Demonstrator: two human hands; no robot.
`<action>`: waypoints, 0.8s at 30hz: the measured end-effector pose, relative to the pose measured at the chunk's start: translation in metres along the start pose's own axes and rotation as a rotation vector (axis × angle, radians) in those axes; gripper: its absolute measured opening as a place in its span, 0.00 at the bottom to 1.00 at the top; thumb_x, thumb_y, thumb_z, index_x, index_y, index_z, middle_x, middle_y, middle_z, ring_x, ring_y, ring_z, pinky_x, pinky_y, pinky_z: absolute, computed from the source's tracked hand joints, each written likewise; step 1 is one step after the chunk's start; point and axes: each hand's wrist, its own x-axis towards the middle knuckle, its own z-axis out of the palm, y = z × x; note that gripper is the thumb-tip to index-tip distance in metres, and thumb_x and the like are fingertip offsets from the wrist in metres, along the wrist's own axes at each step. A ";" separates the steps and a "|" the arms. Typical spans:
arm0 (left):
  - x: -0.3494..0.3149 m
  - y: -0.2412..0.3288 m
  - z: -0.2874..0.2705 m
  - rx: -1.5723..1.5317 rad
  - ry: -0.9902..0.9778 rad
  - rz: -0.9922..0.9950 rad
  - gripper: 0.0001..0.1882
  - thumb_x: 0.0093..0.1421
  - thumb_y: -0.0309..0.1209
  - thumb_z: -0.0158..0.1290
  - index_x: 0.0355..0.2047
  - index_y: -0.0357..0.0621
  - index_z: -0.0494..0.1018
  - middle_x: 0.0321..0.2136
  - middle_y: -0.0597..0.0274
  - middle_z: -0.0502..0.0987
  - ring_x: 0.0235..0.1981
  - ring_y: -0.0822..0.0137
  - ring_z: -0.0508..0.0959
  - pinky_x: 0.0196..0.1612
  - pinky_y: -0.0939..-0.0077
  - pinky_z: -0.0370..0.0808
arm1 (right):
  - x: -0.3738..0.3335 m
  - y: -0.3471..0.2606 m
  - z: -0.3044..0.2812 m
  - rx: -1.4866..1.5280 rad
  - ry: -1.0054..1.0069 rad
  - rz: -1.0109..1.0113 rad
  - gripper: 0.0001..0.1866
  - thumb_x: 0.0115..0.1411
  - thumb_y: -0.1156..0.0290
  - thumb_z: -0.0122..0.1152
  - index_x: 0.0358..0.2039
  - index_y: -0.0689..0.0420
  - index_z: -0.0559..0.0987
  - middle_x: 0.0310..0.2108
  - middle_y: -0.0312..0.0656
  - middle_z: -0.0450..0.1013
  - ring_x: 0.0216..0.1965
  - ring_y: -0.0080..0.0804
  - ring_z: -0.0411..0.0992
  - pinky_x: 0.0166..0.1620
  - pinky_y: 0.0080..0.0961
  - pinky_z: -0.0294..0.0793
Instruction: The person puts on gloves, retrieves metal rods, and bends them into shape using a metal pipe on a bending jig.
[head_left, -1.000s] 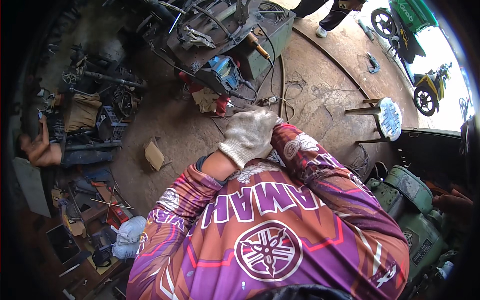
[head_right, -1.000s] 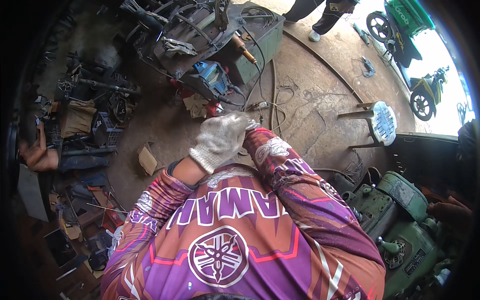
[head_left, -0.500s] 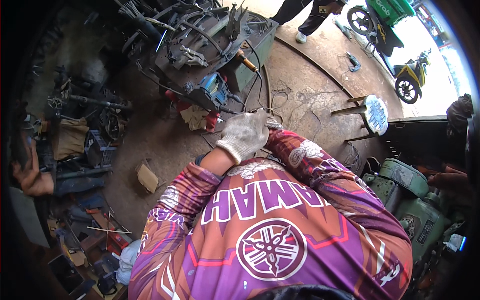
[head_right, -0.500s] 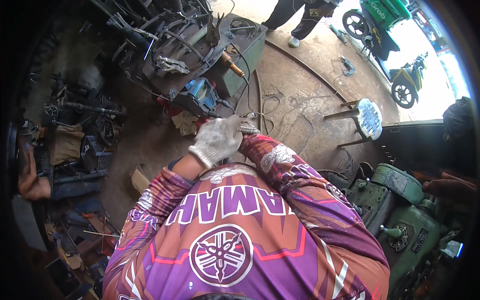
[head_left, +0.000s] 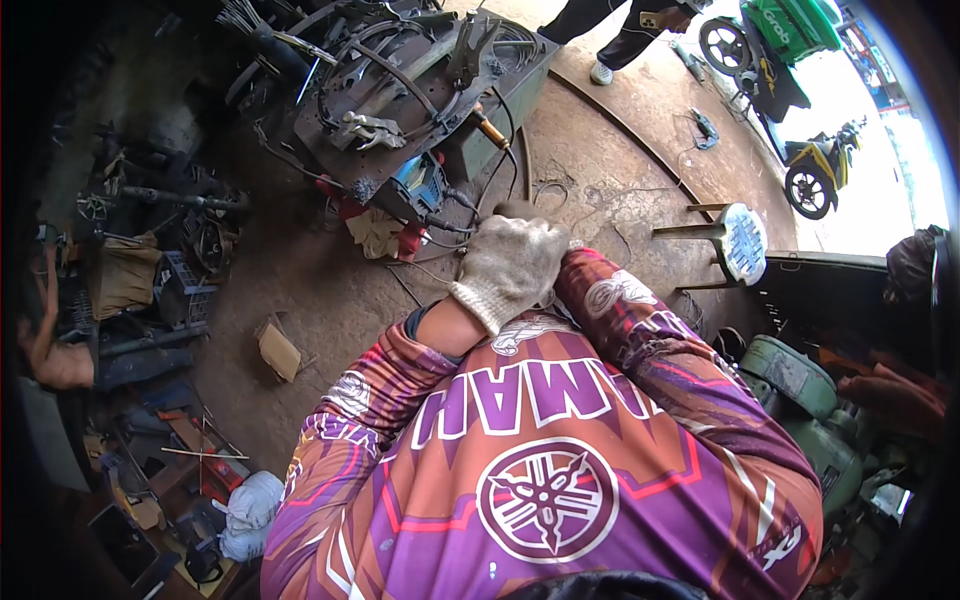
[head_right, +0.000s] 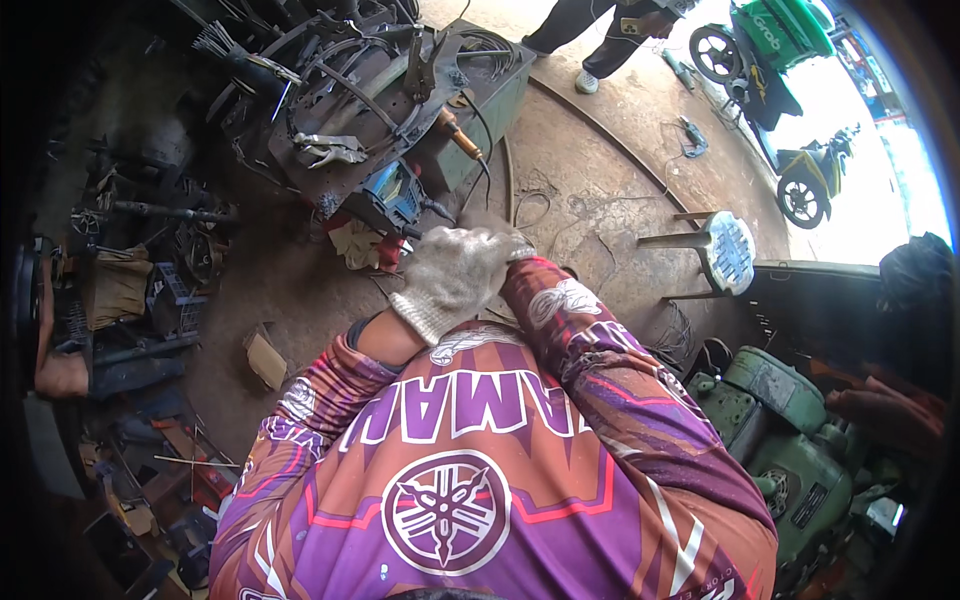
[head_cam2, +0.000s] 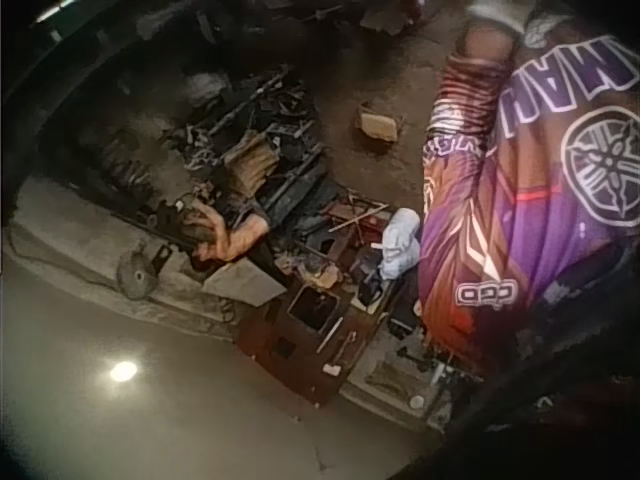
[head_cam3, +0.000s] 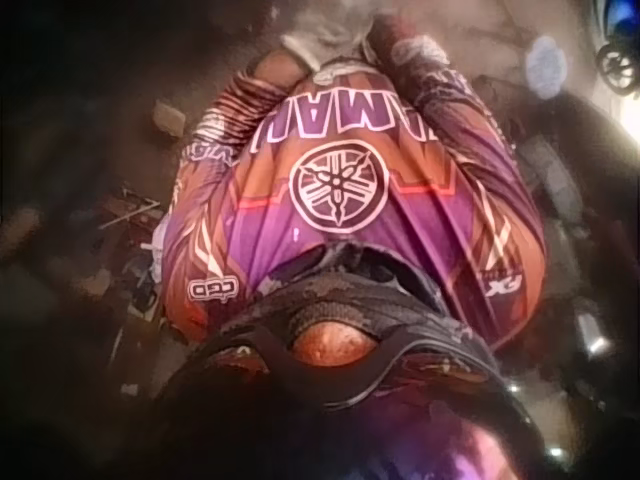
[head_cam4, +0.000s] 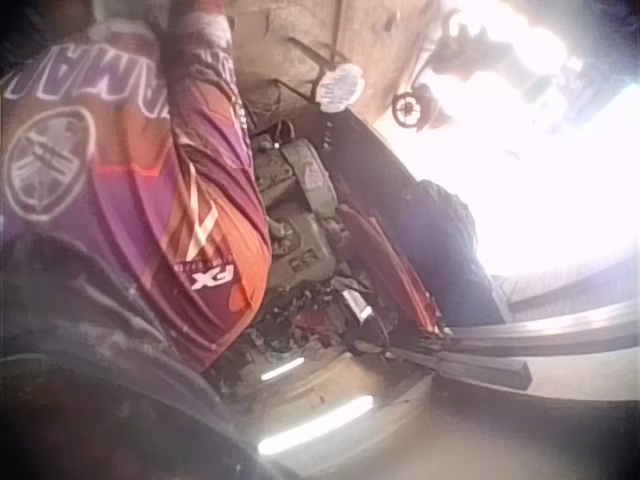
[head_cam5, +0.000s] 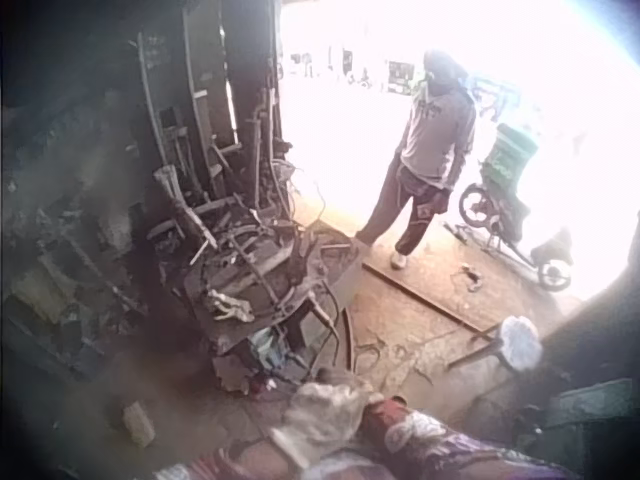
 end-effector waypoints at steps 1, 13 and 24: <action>0.005 0.002 0.005 0.101 -0.013 -0.061 0.05 0.58 0.35 0.55 0.30 0.49 0.76 0.23 0.59 0.79 0.26 0.58 0.82 0.32 0.60 0.77 | 0.020 0.005 -0.006 0.026 0.019 0.025 0.29 0.61 0.45 0.54 0.35 0.63 0.83 0.35 0.60 0.78 0.42 0.56 0.78 0.47 0.46 0.75; 0.178 0.051 0.092 -0.039 0.067 -0.609 0.09 0.58 0.34 0.53 0.33 0.43 0.70 0.24 0.50 0.79 0.26 0.50 0.82 0.32 0.55 0.77 | 0.198 0.178 -0.087 0.597 -0.049 0.119 0.27 0.65 0.45 0.55 0.45 0.59 0.76 0.33 0.41 0.80 0.29 0.27 0.74 0.31 0.28 0.75; 0.301 0.066 0.130 -1.556 0.353 -0.686 0.05 0.62 0.23 0.51 0.39 0.41 0.72 0.29 0.73 0.71 0.31 0.79 0.70 0.36 0.81 0.70 | 0.211 0.223 -0.209 1.316 -0.475 0.244 0.25 0.65 0.48 0.57 0.49 0.57 0.75 0.30 0.31 0.71 0.23 0.24 0.63 0.28 0.26 0.67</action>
